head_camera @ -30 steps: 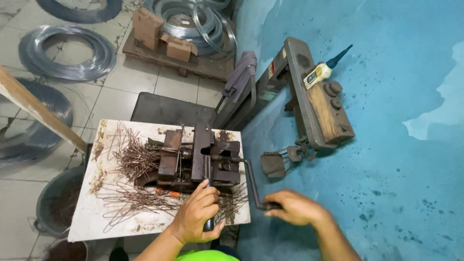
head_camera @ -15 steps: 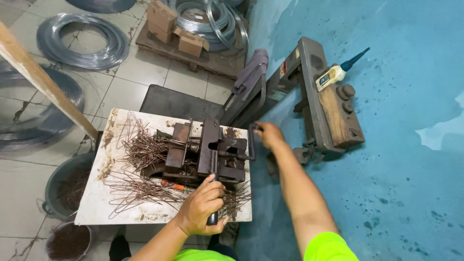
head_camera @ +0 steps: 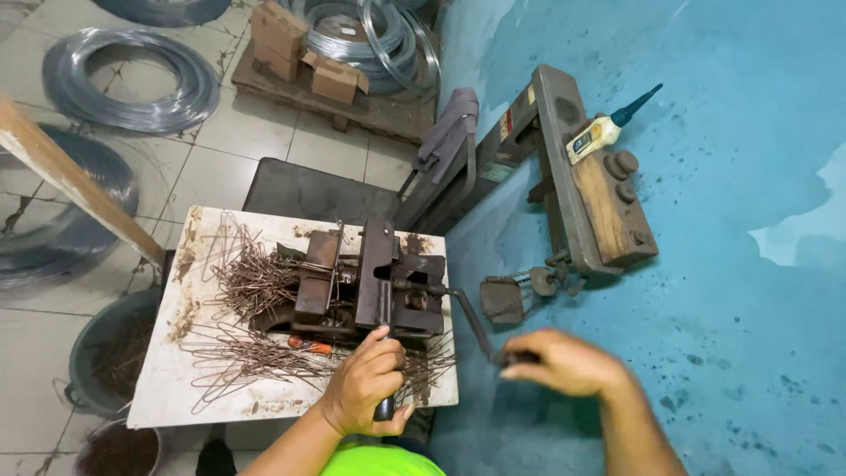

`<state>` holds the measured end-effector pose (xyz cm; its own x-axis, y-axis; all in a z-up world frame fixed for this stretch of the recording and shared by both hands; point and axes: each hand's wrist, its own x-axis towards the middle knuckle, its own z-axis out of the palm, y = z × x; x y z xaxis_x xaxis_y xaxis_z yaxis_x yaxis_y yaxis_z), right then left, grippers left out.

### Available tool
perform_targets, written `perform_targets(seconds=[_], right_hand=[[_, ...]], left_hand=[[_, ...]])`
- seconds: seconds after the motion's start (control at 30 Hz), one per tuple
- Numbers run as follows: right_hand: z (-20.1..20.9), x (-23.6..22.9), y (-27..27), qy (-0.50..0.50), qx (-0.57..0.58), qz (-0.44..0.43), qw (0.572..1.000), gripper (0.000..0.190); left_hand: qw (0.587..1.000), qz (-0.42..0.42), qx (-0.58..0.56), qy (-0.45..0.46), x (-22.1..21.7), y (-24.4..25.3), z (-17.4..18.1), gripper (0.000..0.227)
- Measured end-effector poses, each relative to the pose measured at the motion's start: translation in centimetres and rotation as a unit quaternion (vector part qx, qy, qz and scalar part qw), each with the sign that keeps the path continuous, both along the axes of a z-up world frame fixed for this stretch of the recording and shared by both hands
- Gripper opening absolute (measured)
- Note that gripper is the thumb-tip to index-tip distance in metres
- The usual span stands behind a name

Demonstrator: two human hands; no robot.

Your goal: Manually forming metal wires using a hand-cranked machine

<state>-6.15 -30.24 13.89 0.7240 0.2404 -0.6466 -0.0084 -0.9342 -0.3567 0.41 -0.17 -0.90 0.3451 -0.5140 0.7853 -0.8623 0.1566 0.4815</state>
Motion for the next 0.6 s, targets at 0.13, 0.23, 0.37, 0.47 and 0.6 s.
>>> perform_targets(seconds=[0.13, 0.23, 0.37, 0.47, 0.6], right_hand=[[2.8, 7.6, -3.9, -0.209, -0.076, -0.105, 0.969, 0.050], [-3.7, 15.7, -6.4, -0.310, -0.095, -0.132, 0.937, 0.050], [-17.8, 20.2, -5.5, -0.147, -0.168, -0.256, 0.941, 0.039], [-32.3, 16.0, -7.9, -0.034, -0.214, -0.063, 0.974, 0.008], [-20.2, 4.8, -0.1, 0.033, -0.159, -0.049, 0.986, 0.051]], left_hand=[[1.000, 0.005, -0.001, 0.001, 0.1, 0.0, 0.2, 0.033], [1.000, 0.008, 0.000, -0.002, 0.1, 0.0, 0.3, 0.032], [1.000, 0.015, 0.005, -0.007, 0.0, 0.1, 0.3, 0.030], [1.000, 0.015, 0.006, -0.009, -0.1, 0.0, 0.7, 0.031], [1.000, 0.019, -0.013, -0.004, 0.1, 0.0, 0.6, 0.030]])
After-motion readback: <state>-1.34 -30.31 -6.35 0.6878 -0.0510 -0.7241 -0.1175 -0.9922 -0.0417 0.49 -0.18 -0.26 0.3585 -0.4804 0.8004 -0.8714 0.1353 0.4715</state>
